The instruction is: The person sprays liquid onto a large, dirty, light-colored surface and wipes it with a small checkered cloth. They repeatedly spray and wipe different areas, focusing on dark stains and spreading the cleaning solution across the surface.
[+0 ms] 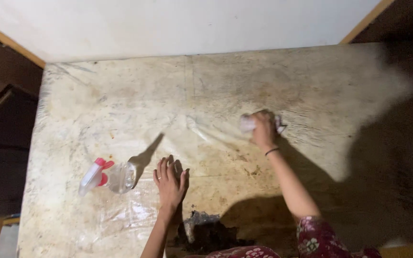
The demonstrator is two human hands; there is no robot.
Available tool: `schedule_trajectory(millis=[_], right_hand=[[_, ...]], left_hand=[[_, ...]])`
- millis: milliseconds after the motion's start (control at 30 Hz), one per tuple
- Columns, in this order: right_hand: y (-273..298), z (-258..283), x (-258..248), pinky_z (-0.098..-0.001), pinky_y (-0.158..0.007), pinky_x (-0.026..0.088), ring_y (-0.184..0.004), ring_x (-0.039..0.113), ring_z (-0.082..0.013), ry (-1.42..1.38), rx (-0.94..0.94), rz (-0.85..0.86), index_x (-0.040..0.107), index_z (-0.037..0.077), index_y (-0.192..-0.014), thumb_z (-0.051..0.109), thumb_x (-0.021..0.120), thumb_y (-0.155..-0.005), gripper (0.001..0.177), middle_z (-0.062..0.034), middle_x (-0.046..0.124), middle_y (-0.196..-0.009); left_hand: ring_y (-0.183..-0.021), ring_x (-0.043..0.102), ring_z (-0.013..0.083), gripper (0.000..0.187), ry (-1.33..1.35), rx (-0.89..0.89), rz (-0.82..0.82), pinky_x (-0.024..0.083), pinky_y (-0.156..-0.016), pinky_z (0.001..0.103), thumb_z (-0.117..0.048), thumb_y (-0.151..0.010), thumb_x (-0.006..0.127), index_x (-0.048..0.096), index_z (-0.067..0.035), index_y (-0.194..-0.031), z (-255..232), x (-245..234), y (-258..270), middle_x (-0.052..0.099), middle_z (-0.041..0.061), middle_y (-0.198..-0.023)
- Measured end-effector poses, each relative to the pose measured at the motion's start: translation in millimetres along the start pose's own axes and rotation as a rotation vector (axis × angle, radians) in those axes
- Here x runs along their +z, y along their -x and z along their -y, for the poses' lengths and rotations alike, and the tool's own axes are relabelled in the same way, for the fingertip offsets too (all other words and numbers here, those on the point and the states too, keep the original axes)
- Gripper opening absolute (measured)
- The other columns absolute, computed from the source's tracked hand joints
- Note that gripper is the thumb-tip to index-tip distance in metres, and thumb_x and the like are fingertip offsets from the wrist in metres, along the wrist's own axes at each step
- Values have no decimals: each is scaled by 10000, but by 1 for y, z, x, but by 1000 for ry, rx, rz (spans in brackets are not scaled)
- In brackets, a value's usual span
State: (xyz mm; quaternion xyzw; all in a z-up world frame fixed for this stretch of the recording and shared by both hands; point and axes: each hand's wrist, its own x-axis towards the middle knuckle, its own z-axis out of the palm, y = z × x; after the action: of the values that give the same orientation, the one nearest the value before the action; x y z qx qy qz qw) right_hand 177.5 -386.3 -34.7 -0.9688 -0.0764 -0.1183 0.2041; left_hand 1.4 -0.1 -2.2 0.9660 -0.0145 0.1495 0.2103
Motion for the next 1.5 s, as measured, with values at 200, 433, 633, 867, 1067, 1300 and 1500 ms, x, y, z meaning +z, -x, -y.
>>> schedule_trajectory(millis=[200,433,633,867,1067,1300,1500], right_hand=[[-28,-7,16,-485,-892,468,-1012,600,-306,188,153,-95,678,153,-1120,94,793,-686,454,-22,622,-1044],[53,108,-26,-565,-829,509,-1018,679,-436,-72,74,370,411,203,-1275,205,714,-784,577,-169,669,-1020],[50,112,-73,-658,-925,529,-1329,442,-514,-67,-257,275,484,138,-1397,83,743,-818,637,-194,421,-1414],[-47,87,-5,-562,-945,429,-1269,407,-352,28,-126,302,475,218,-1279,82,591,-926,396,-102,455,-1276],[-171,78,46,-586,-897,448,-1151,465,-351,132,-185,156,497,195,-1267,98,606,-929,368,-110,485,-1116],[-205,68,72,-594,-884,462,-1137,492,-338,145,-164,134,490,233,-1296,197,632,-944,381,-89,497,-1127],[-77,91,32,-530,-856,487,-1109,538,-329,173,-286,146,546,180,-1233,151,741,-837,443,-120,554,-1079]], left_hand=[[-1496,319,353,484,-26,0,-17,239,-1174,599,-463,-980,598,530,-110,-1304,5,10,2,434,121,-1527],[-1377,474,368,502,384,203,75,329,-1180,521,-433,-1011,524,561,-71,-1355,-99,-12,-52,570,172,-1383],[-1388,478,287,730,-97,467,71,417,-1131,495,-476,-867,644,475,-104,-1473,-120,96,-83,545,111,-1421],[-1120,535,365,306,-95,324,174,441,-886,454,-343,-957,543,528,-91,-1131,-115,123,-189,549,153,-1173],[-1204,564,340,325,-196,269,169,453,-925,452,-263,-995,465,520,-124,-1284,-88,154,-312,560,123,-1306],[-1070,630,252,326,-171,350,-67,528,-770,362,-212,-981,492,595,-213,-1291,-44,219,-352,659,18,-1182],[-988,640,367,541,0,420,178,526,-772,479,-324,-809,753,593,-104,-1276,-66,134,-231,629,154,-1173]])
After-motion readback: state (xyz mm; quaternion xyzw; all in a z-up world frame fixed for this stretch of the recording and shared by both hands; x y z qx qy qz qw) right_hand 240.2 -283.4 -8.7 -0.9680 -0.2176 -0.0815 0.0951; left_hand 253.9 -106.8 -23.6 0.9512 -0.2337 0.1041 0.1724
